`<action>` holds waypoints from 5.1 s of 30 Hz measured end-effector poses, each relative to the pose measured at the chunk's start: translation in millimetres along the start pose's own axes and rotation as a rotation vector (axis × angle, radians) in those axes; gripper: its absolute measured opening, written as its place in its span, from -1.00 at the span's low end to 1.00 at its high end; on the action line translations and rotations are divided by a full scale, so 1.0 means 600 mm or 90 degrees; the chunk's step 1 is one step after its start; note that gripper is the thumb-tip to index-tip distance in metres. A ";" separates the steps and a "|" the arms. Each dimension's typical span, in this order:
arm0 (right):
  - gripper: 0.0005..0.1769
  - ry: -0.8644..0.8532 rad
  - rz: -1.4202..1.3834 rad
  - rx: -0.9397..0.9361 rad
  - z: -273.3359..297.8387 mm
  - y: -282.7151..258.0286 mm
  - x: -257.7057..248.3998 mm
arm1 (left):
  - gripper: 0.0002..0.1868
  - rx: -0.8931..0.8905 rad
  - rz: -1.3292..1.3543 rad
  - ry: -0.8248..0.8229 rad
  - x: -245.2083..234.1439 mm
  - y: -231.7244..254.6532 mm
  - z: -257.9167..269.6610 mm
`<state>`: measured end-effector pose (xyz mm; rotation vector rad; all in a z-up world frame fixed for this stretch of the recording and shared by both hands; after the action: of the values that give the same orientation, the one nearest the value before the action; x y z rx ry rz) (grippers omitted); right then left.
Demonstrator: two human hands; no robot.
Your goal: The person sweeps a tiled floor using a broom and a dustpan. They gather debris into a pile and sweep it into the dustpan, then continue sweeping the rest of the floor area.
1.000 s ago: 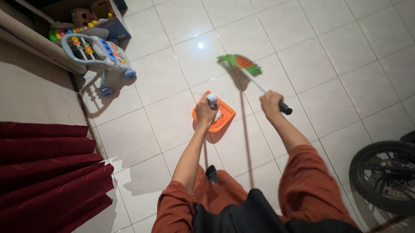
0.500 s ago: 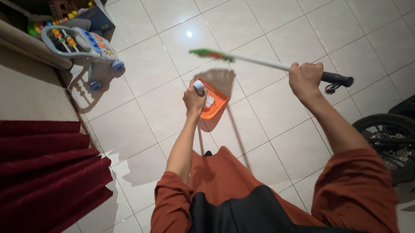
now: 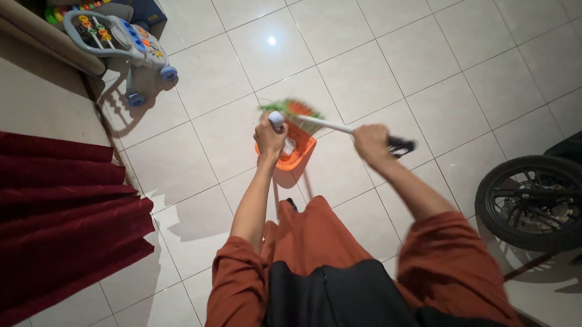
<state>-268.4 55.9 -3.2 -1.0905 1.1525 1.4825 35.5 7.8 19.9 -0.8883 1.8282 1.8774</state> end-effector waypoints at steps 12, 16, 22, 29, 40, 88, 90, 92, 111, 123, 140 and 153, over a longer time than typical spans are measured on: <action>-0.78 0.135 0.118 0.175 0.139 0.200 -0.082 | -0.75 -0.032 -0.018 0.020 -0.074 -0.025 0.151; -0.72 0.125 0.187 0.161 0.137 0.138 0.070 | -0.79 -0.046 -0.023 -0.004 -0.091 -0.039 0.197; -0.83 0.051 0.099 0.059 0.215 -0.018 0.103 | -0.74 -0.037 -0.052 0.006 -0.089 -0.058 0.231; -0.84 -0.052 -0.005 0.046 0.238 0.007 -0.155 | -0.64 0.031 -0.073 0.077 -0.110 -0.068 0.251; -0.69 0.310 0.137 0.033 0.032 -0.141 -0.035 | -0.68 -0.076 -0.004 0.106 -0.226 -0.161 0.279; -0.86 0.240 0.124 0.001 0.324 -0.438 -0.108 | -0.70 -0.109 0.007 0.127 -0.571 -0.438 0.467; -0.88 0.254 0.206 -0.006 0.340 -0.475 -0.045 | -0.70 -0.094 -0.003 0.110 -0.579 -0.433 0.486; -0.86 0.217 0.244 0.013 0.384 -0.530 0.008 | -0.70 -0.088 -0.013 0.094 -0.577 -0.429 0.503; -0.85 0.127 0.022 -0.012 0.572 -0.479 -0.154 | -0.67 -0.071 -0.003 0.142 -0.640 -0.486 0.633; -0.82 0.085 0.032 -0.068 0.656 -0.757 -0.103 | -0.73 -0.041 -0.013 0.081 -0.699 -0.532 0.645; -0.87 0.215 0.093 -0.043 0.558 -0.992 -0.097 | -0.72 -0.137 0.001 0.160 -0.941 -0.732 0.699; -0.88 0.030 0.015 -0.104 0.614 -1.016 -0.320 | -0.71 -0.173 0.012 0.229 -1.018 -0.820 0.728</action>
<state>325.8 465.1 151.4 -1.2322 1.0956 1.5984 727.9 578.7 37.8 -1.3851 1.7997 2.1210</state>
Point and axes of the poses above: each hand's wrist, its own z-axis away from the middle knuckle, its own x-axis out of the palm, y = z × x, the point moved 9 cm from there along -z, towards the middle knuckle, and after that the axes turned 7 degrees about -z, right-handed, at the moved point
